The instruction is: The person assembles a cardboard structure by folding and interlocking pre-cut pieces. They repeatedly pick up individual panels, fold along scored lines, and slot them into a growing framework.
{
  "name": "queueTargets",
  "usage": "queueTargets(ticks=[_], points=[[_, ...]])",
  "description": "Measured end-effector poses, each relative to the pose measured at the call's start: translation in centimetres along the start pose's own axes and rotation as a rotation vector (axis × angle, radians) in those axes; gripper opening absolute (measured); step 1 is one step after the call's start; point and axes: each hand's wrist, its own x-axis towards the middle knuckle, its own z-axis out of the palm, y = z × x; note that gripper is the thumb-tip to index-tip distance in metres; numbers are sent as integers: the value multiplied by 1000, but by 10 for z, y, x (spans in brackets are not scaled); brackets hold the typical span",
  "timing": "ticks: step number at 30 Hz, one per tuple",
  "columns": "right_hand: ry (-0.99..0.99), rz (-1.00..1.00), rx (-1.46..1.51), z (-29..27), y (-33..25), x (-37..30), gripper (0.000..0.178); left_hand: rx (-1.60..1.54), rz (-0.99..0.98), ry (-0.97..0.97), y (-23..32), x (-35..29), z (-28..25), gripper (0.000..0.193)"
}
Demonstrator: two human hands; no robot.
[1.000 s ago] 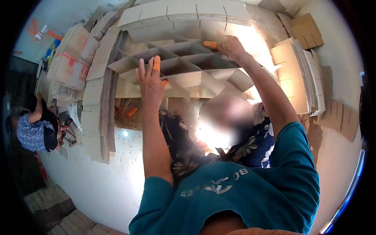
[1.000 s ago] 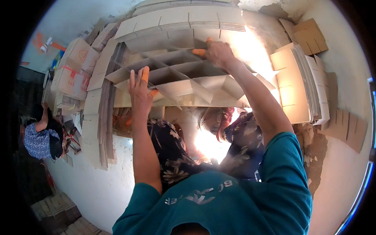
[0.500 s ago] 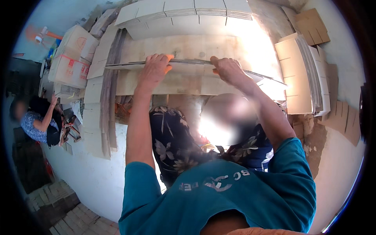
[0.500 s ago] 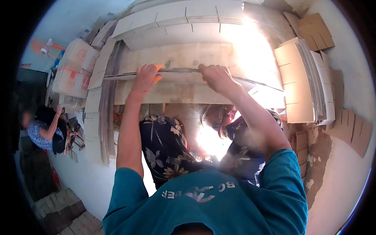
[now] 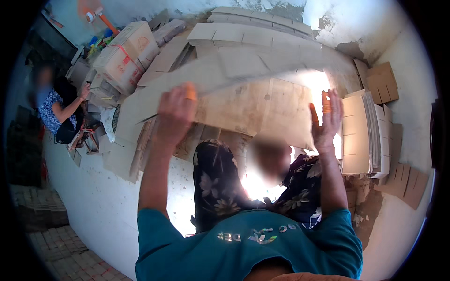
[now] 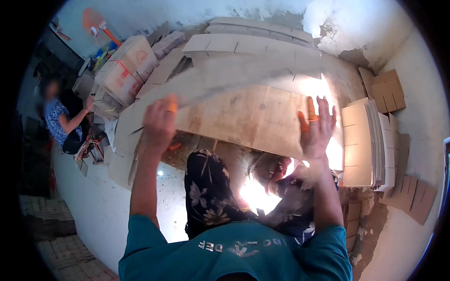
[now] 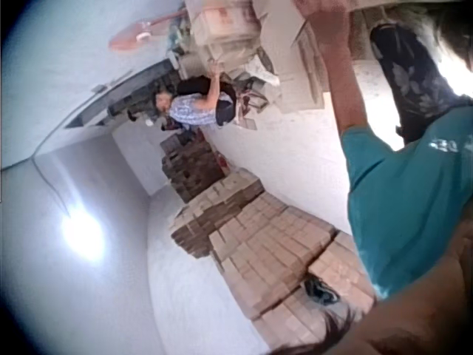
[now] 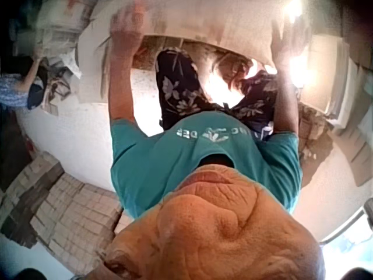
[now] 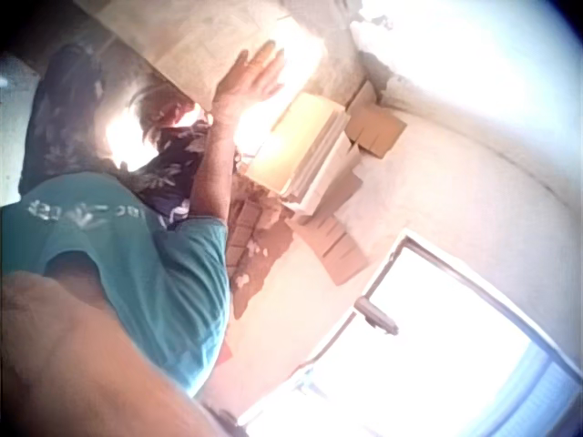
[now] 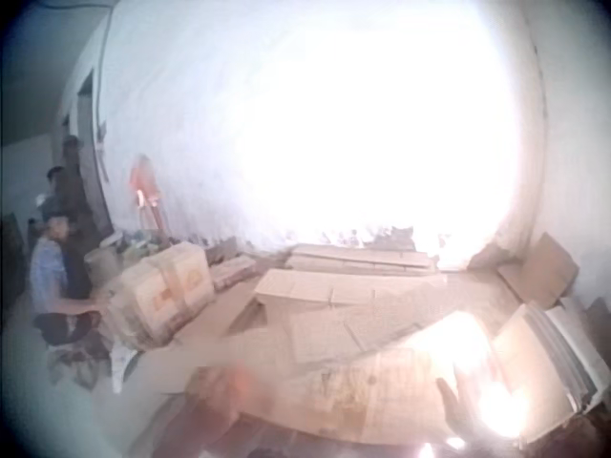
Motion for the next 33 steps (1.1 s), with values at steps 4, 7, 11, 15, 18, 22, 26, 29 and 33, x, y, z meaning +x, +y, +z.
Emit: queueTargets(ticks=[4, 7, 11, 15, 18, 22, 26, 29, 33], points=[[-335, 14, -320, -25, 66, -35, 48, 257, -211, -32, -69, -46, 19, 44], [-472, 74, -487, -45, 133, -77, 44, 390, -421, -216, -106, -83, 47, 39], [-602, 251, -608, -85, 185, -122, 47, 436, -562, -484, -117, -127, 77, 30], [-600, 372, -629, -114, 229, -165, 49, 352, -528, -659, -113, -145, 94, 21], [-691, 551, -681, -126, 251, -190, 53, 188, -628, -757, -105, -127, 90, 19], [-769, 644, -665, -121, 235, -159, 55, 80, -657, -868, -115, -110, 70, 31], [-817, 665, -715, -121, 243, -150, 57, -37, -588, -597, -90, -91, 61, 34], [-642, 684, -599, -128, 250, -161, 53, -298, -677, -576, -32, -55, 53, 32], [-589, 917, -377, -133, 268, -163, 45, -427, -543, -609, 24, -30, 51, 29]])
